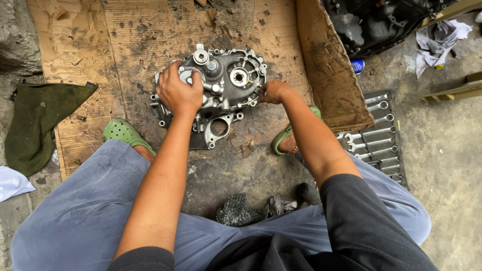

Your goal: The person sits on the floor and uses a wrench to tighten bolts on a disassembled engine block. They repeatedly adjust the wrench and reposition their hands to secure multiple fasteners around the engine casing.

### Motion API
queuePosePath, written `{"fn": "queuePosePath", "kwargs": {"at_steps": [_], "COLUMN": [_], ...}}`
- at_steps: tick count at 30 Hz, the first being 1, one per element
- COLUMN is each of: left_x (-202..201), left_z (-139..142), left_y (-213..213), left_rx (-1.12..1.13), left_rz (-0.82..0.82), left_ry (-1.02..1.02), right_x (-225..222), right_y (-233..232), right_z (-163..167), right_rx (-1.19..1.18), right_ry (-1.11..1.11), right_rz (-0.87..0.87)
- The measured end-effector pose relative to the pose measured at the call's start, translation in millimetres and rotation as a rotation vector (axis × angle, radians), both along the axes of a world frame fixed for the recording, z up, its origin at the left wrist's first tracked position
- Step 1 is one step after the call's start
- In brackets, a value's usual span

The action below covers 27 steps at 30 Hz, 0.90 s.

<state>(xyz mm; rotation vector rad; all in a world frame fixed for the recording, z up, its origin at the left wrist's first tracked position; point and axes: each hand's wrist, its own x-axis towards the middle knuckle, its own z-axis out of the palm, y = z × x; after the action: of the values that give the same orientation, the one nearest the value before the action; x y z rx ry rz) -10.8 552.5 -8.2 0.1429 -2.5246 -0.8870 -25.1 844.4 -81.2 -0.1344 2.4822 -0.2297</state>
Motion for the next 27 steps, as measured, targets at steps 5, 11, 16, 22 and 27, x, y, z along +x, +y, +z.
{"fn": "queuePosePath", "kwargs": {"at_steps": [5,11,16,22,27], "left_x": [-1.2,2.4,3.3,3.2,3.0], "left_z": [0.2,-5.0,2.5,2.7,-2.7], "left_y": [-0.6,0.1,1.4,1.2,-0.9], "left_rx": [0.01,0.023,0.033,0.011,0.016], "left_rz": [-0.019,-0.001,0.005,0.005,-0.001], "left_ry": [0.007,-0.018,0.0,-0.032,-0.026], "right_x": [39.6,106.4,91.7,86.0,87.7], "right_y": [-0.3,-74.6,-132.6,-87.1,-29.2], "right_z": [-11.5,-47.9,-43.2,-16.7,-8.1], "right_rx": [-0.376,-1.627,-2.18,-2.167,-0.925], "right_ry": [-0.157,-0.544,-0.274,-0.462,0.028], "right_rz": [-0.427,-1.466,-1.793,-1.692,-0.939]}}
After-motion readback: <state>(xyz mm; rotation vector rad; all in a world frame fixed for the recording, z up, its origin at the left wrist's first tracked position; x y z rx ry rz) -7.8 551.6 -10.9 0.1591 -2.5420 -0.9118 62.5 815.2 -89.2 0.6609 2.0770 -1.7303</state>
